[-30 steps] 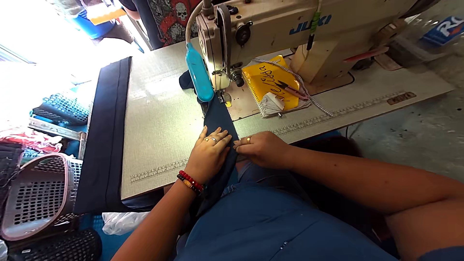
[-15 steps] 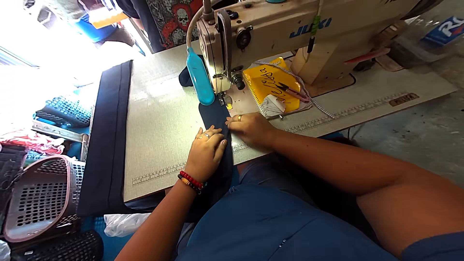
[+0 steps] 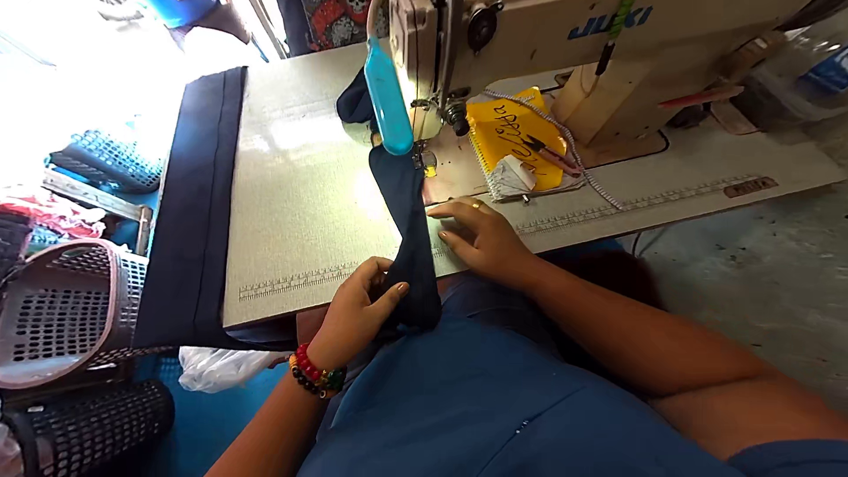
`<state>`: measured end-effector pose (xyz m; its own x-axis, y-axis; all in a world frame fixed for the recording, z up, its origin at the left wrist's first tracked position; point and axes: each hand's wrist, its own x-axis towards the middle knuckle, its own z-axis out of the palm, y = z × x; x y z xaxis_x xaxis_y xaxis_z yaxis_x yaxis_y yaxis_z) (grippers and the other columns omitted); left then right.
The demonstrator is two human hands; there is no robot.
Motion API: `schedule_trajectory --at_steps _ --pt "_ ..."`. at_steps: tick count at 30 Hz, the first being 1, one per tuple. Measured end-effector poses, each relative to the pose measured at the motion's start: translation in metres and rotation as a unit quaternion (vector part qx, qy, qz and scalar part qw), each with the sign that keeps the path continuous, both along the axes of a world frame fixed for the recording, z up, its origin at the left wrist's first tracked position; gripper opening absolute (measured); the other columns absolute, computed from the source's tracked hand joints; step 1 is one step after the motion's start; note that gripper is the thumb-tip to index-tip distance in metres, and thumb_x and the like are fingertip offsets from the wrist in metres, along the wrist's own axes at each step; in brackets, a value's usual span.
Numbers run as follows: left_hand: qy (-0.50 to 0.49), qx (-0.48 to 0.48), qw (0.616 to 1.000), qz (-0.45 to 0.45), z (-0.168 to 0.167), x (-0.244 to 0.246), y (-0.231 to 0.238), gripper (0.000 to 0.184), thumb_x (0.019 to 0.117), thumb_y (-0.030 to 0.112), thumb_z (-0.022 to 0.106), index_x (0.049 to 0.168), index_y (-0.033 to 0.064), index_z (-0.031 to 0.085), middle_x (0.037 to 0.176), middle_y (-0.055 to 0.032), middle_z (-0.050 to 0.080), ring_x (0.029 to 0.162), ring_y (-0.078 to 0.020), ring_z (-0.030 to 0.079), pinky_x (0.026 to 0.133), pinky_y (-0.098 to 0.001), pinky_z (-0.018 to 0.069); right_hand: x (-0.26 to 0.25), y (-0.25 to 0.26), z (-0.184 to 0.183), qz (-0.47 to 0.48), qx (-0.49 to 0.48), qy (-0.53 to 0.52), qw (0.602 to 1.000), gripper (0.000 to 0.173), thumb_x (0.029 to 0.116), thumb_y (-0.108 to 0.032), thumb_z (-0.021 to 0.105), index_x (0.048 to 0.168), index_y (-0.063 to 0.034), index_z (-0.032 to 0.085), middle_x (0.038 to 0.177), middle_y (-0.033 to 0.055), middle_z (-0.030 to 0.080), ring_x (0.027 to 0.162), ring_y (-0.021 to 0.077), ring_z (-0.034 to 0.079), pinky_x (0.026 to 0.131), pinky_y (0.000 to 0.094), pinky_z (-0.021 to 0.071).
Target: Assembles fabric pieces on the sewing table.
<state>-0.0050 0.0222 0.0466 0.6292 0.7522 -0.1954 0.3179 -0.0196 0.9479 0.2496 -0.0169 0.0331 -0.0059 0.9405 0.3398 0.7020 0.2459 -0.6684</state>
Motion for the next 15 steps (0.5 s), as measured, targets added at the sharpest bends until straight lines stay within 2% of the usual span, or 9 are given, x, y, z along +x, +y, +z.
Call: schedule_trajectory --at_steps 3,4,7,9,12,15 --pt "0.027 -0.010 0.999 0.017 -0.005 -0.017 -0.012 0.022 0.0985 0.021 0.065 0.117 0.0092 0.066 0.099 0.0007 0.073 0.090 -0.0048 0.071 0.084 -0.0252 0.0592 -0.004 -0.014 0.000 0.047 0.006 0.016 0.999 0.027 0.0954 -0.011 0.062 0.121 -0.0088 0.071 0.115 0.0063 0.071 0.108 0.0172 0.066 0.095 0.0366 0.0549" --pt "0.036 -0.003 0.999 0.026 -0.009 -0.022 -0.016 0.025 0.0984 0.022 0.066 0.119 0.0092 0.066 0.099 0.0008 0.073 0.090 -0.0049 0.070 0.084 -0.0251 0.0587 -0.006 -0.017 0.001 0.056 0.005 0.024 0.998 0.025 0.0957 -0.010 0.062 0.119 -0.0082 0.071 0.113 0.0055 0.071 0.108 0.0155 0.066 0.096 0.0349 0.0550" --pt "0.037 0.049 0.995 0.081 -0.025 -0.038 -0.032 0.033 0.0963 0.023 0.068 0.124 0.0092 0.058 0.089 0.0031 0.068 0.075 -0.0031 0.066 0.071 -0.0204 0.0557 -0.012 -0.022 0.003 0.084 0.007 0.037 0.996 0.024 0.0954 -0.009 0.061 0.117 -0.0067 0.072 0.111 0.0047 0.071 0.106 0.0121 0.067 0.095 0.0311 0.0561" --pt "0.021 0.054 0.991 0.119 -0.033 -0.046 -0.040 0.030 0.0958 0.021 0.069 0.120 0.0088 0.056 0.088 0.0035 0.067 0.072 -0.0022 0.064 0.067 -0.0186 0.0545 -0.015 -0.022 0.002 0.103 0.006 0.038 0.994 0.024 0.0955 -0.009 0.062 0.117 -0.0062 0.072 0.109 0.0046 0.071 0.104 0.0110 0.067 0.093 0.0291 0.0571" --pt "-0.007 0.063 0.987 0.149 -0.043 -0.052 -0.047 0.020 0.0953 0.017 0.068 0.110 0.0058 0.060 0.090 0.0035 0.065 0.073 0.0003 0.062 0.067 -0.0162 0.0533 -0.020 -0.021 0.000 0.115 -0.002 0.033 0.993 0.023 0.0957 -0.010 0.063 0.117 -0.0066 0.072 0.108 0.0042 0.071 0.102 0.0106 0.067 0.092 0.0282 0.0571" --pt "-0.018 0.054 0.986 0.160 -0.047 -0.053 -0.050 0.014 0.0952 0.016 0.068 0.103 0.0073 0.061 0.084 0.0054 0.065 0.070 0.0010 0.061 0.066 -0.0153 0.0520 -0.023 -0.020 0.001 0.121 -0.005 0.030 0.992 0.023 0.0959 -0.010 0.063 0.116 -0.0066 0.072 0.108 0.0043 0.071 0.101 0.0103 0.067 0.091 0.0277 0.0575"
